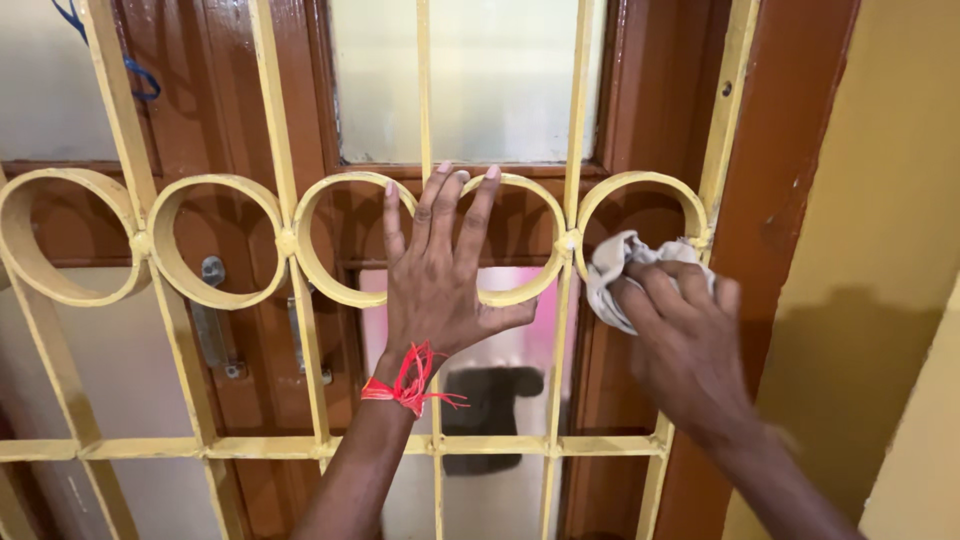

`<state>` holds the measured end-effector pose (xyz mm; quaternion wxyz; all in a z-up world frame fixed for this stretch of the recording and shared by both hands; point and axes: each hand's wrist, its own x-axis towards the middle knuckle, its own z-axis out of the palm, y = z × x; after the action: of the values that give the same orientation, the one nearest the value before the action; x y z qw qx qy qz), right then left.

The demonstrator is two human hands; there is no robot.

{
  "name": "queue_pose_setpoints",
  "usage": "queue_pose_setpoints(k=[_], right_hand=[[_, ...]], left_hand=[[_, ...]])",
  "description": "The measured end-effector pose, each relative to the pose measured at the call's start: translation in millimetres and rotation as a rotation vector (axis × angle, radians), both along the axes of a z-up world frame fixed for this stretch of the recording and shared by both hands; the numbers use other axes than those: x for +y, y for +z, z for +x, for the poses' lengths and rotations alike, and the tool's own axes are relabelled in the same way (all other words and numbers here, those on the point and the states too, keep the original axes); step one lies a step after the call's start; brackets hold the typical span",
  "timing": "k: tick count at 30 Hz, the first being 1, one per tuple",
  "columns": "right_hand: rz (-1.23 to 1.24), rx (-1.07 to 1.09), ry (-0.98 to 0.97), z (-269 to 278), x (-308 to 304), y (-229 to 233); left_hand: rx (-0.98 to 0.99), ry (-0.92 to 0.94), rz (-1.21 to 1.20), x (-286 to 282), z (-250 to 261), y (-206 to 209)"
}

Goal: The person wipes the surface of a wooden door with a white cloth. They clean the frosted glass panels and the yellow metal security grille attached to the door, moving the cloth in circular and linear motions.

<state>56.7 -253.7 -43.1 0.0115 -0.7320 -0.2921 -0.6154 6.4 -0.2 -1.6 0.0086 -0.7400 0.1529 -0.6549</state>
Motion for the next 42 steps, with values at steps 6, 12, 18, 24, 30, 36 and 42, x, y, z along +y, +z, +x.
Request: queue_pose_setpoints(k=[6,12,18,24,30,36,42], right_hand=[[0.122,-0.078,-0.025,-14,-33,28],[0.105,-0.045,-0.052,-20,8,94],[-0.083,-0.092,-0.029,-13,26,98],[-0.033,0.207,-0.201,-9,22,121],[0.064,-0.029,-0.26,6,-8,103],[0.146,-0.153,-0.238,12,-38,41],[0.238,-0.093,-0.085,12,-37,-5]], left_hand=[[-0.015,0.011,-0.002,0,1,0],[-0.022,0.006,-0.002,-1,0,-1],[-0.015,0.008,0.016,1,-2,-1],[-0.008,0.007,0.021,1,-3,0],[-0.019,0.008,0.008,0,-3,1],[-0.018,-0.009,0.008,1,-2,0],[-0.007,-0.015,0.001,1,-2,-1]])
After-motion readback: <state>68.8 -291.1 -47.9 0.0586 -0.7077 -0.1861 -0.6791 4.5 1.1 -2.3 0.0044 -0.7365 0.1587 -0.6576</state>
